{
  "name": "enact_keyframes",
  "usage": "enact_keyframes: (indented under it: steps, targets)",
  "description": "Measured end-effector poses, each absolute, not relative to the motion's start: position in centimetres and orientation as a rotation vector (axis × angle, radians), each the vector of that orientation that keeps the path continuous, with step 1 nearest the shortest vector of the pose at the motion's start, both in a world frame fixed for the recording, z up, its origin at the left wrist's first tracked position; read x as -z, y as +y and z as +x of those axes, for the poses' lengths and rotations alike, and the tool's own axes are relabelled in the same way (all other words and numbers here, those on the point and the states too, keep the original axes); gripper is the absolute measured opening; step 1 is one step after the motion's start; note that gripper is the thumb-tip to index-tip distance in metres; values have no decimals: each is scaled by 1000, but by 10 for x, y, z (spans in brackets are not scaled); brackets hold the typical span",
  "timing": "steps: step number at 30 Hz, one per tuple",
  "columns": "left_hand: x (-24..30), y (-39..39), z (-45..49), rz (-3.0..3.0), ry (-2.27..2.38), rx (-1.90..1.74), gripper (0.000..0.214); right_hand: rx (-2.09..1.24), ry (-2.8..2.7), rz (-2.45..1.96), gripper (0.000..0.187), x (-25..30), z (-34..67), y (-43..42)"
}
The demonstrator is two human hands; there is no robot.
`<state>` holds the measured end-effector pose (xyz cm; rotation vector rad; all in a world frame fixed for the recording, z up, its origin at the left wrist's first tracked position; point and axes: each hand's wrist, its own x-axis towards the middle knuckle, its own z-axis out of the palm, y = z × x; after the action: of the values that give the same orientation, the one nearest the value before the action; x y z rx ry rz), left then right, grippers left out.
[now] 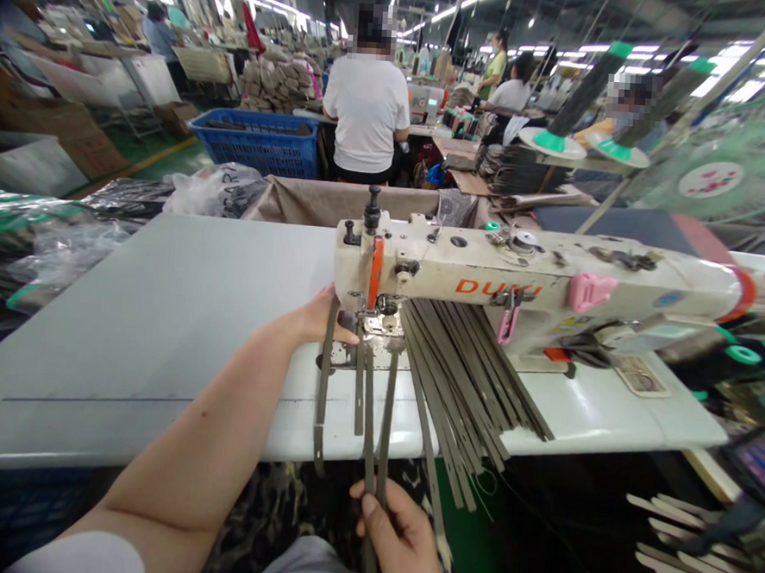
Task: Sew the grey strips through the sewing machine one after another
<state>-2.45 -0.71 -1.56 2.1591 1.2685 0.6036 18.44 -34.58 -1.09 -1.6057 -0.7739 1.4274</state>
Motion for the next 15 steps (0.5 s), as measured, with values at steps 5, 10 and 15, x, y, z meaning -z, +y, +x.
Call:
enact_keyframes:
  steps: [5, 10, 15]
  targets:
    - [8, -7, -23, 2204, 1254, -549, 98, -1378, -710, -1593, 83, 8, 178, -344]
    - [5, -12, -24, 2137, 1244, -609, 89, -1366, -707, -1574, 86, 10, 178, -344]
    - [10, -10, -24, 2189, 1195, -592, 97, -1365, -709, -1575, 87, 14, 182, -346]
